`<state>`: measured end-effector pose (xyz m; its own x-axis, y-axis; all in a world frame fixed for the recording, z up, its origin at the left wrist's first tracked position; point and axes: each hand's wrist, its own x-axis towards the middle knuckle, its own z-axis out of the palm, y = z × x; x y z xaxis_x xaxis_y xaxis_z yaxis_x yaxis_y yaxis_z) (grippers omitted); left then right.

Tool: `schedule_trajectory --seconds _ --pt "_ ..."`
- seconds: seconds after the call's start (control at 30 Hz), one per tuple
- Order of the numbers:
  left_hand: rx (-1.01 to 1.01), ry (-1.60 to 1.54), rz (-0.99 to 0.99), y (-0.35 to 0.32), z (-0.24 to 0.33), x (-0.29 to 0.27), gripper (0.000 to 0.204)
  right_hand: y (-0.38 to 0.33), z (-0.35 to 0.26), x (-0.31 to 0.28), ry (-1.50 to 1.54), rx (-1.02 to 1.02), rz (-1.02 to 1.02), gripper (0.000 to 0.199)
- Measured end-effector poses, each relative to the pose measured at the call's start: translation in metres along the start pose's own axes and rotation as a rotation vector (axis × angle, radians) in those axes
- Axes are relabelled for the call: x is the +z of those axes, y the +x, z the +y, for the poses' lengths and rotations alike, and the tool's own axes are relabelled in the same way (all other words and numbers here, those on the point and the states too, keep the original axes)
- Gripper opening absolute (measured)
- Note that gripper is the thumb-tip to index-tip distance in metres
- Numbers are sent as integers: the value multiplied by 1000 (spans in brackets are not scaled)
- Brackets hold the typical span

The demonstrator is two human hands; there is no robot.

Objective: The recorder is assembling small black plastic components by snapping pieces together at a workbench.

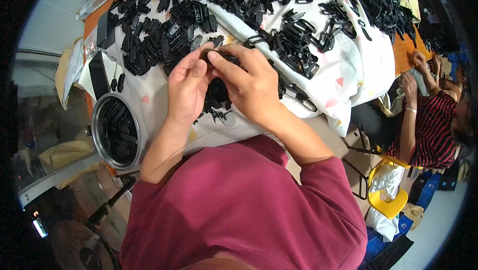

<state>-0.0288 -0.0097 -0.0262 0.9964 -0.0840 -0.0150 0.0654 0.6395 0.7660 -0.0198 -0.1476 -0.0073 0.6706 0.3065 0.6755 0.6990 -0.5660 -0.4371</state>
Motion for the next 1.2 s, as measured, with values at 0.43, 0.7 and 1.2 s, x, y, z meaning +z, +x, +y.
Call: schedule_trajectory --seconds 0.43,0.7,1.2 --pt "-58 -151 223 16 -3 -33 25 7 8 36 544 606 -189 16" --pt "272 1233 374 53 42 -58 15 53 127 31 -541 413 -637 25" --pt "23 2192 -47 80 -1 -35 15 35 84 -4 -247 342 -424 20"
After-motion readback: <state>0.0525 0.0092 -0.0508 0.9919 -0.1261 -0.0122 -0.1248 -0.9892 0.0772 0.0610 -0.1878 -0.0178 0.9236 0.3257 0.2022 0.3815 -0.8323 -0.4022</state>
